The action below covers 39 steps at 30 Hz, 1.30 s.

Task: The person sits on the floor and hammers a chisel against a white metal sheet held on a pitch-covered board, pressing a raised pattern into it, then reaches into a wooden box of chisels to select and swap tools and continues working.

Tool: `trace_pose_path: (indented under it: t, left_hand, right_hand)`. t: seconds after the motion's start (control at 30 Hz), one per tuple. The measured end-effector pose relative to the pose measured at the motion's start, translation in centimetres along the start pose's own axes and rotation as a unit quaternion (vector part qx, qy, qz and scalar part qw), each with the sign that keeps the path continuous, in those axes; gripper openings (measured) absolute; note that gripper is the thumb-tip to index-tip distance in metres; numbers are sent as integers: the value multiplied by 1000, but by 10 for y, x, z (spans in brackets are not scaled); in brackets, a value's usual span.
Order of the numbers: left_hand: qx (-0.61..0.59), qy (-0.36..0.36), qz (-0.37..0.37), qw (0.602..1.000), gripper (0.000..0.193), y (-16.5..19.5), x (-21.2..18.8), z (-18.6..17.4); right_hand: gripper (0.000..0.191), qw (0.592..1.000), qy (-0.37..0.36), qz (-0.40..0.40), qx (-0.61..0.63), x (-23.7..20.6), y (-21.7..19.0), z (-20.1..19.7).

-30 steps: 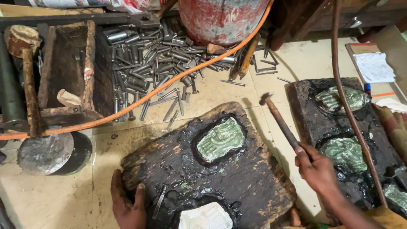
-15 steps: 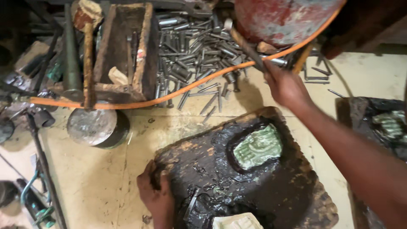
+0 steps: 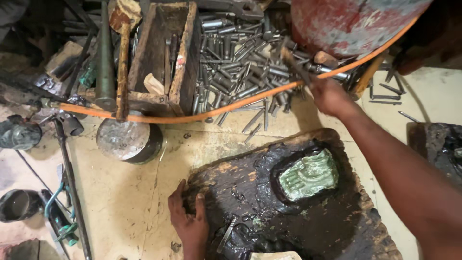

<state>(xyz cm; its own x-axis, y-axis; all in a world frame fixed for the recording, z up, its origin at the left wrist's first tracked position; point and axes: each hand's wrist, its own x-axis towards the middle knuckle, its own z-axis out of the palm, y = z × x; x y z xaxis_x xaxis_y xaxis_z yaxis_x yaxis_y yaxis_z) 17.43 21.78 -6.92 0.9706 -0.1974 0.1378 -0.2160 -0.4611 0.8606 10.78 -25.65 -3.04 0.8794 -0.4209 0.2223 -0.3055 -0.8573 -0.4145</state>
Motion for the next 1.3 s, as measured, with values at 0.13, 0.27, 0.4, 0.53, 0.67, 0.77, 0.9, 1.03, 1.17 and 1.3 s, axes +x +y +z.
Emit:
trace_pose_path:
  t: [0.13,0.27,0.4,0.53,0.67,0.77,0.9,1.03,1.17,1.3]
  left_hand:
    - [-3,10,13,1000,50,-2,0,1]
    - [-44,8,-33,998,51,-3,-2,1]
    - [-7,19,19,1000,51,-6,-1,3]
    - [8,20,39,999,53,-7,0,4]
    - [9,22,44,999,52,-5,-1,4]
    - [1,15,27,1000,54,-3,0,3]
    - [-1,16,10,1000,52,-2,1,2]
    - [5,15,7,1000,50,-5,1,2]
    - [-14,11,5,1000,51,-8,1,2]
    - [-14,11,-2,1000,51,-5,0,3]
  right_hand:
    - [58,978,-130,137,-84,-60,-3,-24]
    - [60,952,-166,181,-181,-106,-9,-49]
    - [56,923,-204,203,-255,-131,3,-71]
    - [58,941,-142,181,-249,-142,13,-90]
    - [52,969,-36,226,-87,-114,-9,-87]
    - [51,966,-23,257,16,-48,-36,-56]
    - [43,992,28,114,45,39,-60,4]
    - [42,994,-50,96,16,66,-58,37]
    - [46,992,-115,57,4,25,-51,16]
    - [48,977,-157,130,-65,-41,-72,-18]
